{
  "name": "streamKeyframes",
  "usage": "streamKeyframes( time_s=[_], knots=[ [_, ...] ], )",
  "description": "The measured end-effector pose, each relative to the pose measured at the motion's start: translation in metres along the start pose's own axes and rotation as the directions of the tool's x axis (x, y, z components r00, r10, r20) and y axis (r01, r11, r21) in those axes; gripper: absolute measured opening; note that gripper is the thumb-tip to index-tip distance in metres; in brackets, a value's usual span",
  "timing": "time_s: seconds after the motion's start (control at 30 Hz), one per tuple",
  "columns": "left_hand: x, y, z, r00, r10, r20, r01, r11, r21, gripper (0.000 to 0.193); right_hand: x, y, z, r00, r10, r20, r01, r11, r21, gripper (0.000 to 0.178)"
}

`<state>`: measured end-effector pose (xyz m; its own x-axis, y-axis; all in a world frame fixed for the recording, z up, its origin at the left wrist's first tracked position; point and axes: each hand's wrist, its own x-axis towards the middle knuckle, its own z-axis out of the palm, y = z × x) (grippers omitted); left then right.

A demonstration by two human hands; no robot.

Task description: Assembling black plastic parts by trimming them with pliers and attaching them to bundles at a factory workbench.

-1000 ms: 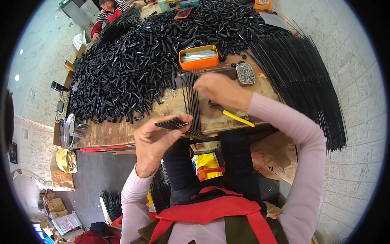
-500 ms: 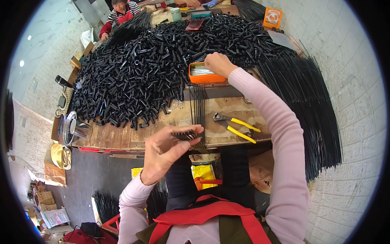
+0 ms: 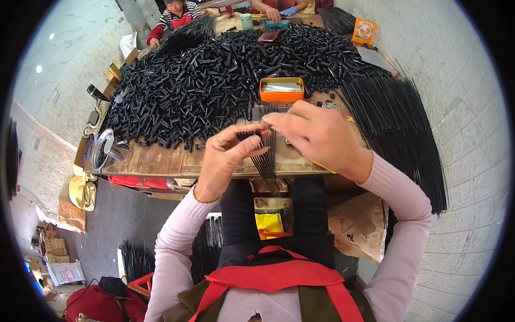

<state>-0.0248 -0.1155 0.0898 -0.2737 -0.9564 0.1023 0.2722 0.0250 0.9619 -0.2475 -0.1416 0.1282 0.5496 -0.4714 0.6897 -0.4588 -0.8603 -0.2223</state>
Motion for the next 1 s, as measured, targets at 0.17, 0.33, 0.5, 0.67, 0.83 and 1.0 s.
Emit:
streamKeyframes(
  time_s=[0.17,0.33,0.5,0.67,0.83,1.0],
  knots=[
    [0.003,0.001,0.003,0.999,0.046,-0.018,-0.047,0.997,-0.055,0.024,-0.011,-0.014,-0.001,0.997,-0.065,0.038,0.072,0.977,-0.201,0.049],
    [0.0,0.003,0.002,0.999,0.027,-0.031,-0.028,0.999,-0.039,0.025,-0.012,-0.026,0.001,0.996,-0.059,0.066,0.075,0.962,-0.263,0.052],
    [-0.002,0.01,0.005,0.999,0.015,-0.052,-0.016,1.0,-0.015,0.026,-0.016,-0.028,0.008,0.995,-0.03,0.097,0.057,0.955,-0.29,0.051],
    [-0.002,0.006,-0.002,0.999,0.021,-0.037,-0.021,1.0,-0.001,0.026,-0.011,-0.027,0.008,0.987,-0.138,0.086,0.16,0.918,-0.364,0.051],
    [0.0,0.002,-0.002,0.998,0.059,-0.024,-0.06,0.997,-0.042,0.025,0.0,-0.015,0.0,0.962,-0.265,0.061,0.268,0.886,-0.379,0.045],
    [0.0,-0.002,-0.005,0.999,0.023,0.042,-0.019,0.996,-0.085,0.026,0.008,-0.012,0.001,0.954,-0.301,0.021,0.295,0.919,-0.261,0.042]
  ],
)
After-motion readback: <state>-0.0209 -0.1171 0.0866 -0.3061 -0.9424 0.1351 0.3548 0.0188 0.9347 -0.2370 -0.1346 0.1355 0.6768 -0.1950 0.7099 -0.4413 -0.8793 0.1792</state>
